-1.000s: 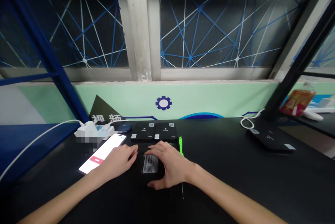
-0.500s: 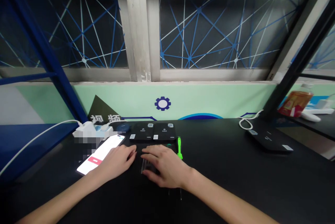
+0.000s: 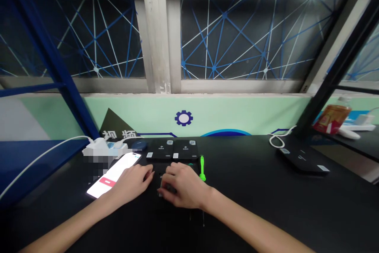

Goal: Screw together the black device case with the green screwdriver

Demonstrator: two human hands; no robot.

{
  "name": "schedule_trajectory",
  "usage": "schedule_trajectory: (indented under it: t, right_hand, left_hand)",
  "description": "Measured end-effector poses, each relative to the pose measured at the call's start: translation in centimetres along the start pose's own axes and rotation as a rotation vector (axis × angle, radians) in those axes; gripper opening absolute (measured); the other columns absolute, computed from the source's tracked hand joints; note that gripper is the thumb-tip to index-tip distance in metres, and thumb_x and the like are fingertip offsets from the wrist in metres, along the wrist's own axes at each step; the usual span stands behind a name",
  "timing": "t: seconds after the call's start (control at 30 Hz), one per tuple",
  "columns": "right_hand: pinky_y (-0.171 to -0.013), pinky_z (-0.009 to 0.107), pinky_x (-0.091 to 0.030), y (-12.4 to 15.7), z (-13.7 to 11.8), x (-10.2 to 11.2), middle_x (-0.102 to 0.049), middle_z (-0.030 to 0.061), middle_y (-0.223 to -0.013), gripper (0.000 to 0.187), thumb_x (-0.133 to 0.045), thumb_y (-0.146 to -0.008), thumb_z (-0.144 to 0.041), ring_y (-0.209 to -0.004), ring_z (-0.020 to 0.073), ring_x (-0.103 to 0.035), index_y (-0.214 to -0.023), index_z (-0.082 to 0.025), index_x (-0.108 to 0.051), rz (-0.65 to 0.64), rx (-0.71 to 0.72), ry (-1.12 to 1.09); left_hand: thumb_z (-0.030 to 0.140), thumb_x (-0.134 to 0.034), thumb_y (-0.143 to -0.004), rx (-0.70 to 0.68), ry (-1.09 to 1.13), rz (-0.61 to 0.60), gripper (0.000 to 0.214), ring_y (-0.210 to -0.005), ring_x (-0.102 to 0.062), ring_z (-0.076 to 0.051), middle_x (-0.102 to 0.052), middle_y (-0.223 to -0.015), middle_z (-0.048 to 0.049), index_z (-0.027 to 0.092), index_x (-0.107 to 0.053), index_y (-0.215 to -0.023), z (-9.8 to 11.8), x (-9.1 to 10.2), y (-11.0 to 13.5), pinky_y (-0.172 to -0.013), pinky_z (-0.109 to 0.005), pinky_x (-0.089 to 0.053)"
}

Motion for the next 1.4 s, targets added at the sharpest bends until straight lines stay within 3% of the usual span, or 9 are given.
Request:
schedule_trajectory:
  t: [0.13,0.3,0.57,0.97,1.4]
  right_hand:
    - [-0.054,0.026,-0.028,-1.3,0.0,-1.1,-0.06,-0.0004,-0.06,0.036,-0.049,-0.096,-0.031,-0.054,0.011,-0.048,-0.064,-0.018,-0.055,-0.113,0.011,0.074]
    - [-0.052,0.028,-0.017,-2.7,0.3,-2.4,-0.06,0.0007,-0.053,0.04,-0.05,-0.093,-0.033,-0.046,0.01,-0.042,-0.057,-0.017,-0.057,-0.153,0.006,0.19]
    - [-0.054,0.028,-0.02,-2.4,0.4,-3.7,-0.063,0.0009,-0.058,0.035,-0.051,-0.092,-0.028,-0.049,0.0098,-0.045,-0.06,-0.017,-0.057,-0.154,0.019,0.141]
    - [-0.054,0.029,-0.018,-2.3,0.6,-3.8,-0.059,-0.0009,-0.054,0.036,-0.052,-0.09,-0.028,-0.047,0.0095,-0.039,-0.055,-0.017,-0.054,-0.11,0.008,0.129]
    - [-0.054,0.029,-0.02,-2.0,0.5,-4.1,-0.062,-0.0001,-0.057,0.034,-0.053,-0.089,-0.027,-0.049,0.01,-0.044,-0.057,-0.017,-0.056,-0.123,0.006,0.143]
  left_hand:
    - [0.029,-0.041,-0.098,0.007,-0.003,-0.013,0.029,-0.065,-0.065,-0.023,-0.064,-0.067,-0.0036,0.021,-0.055,-0.074,-0.2,0.1,-0.2,-0.053,-0.029,-0.026]
    - [0.03,-0.042,-0.098,0.02,-0.017,-0.013,0.028,-0.067,-0.066,-0.024,-0.065,-0.07,-0.0049,0.021,-0.057,-0.076,-0.5,0.1,-0.2,-0.054,-0.028,-0.028]
    - [0.03,-0.04,-0.098,0.021,-0.029,-0.022,0.028,-0.067,-0.065,-0.025,-0.064,-0.069,-0.0055,0.022,-0.059,-0.078,-0.4,-0.1,-0.1,-0.054,-0.029,-0.03]
    - [0.029,-0.043,-0.096,-0.001,-0.011,-0.034,0.025,-0.068,-0.065,-0.024,-0.065,-0.071,-0.0047,0.021,-0.058,-0.077,-0.1,0.0,0.0,-0.055,-0.029,-0.031]
    - [0.028,-0.042,-0.098,-0.008,0.0,-0.058,0.026,-0.074,-0.068,-0.026,-0.068,-0.076,-0.0071,0.021,-0.061,-0.081,-0.1,-0.2,0.0,-0.062,-0.03,-0.039]
Point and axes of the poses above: each hand's wrist, its own y-axis away from the middle knuckle, its own x-axis out of the back of the hand, z = x × y, the point moved 10 cm from there along -y, towards the middle knuckle
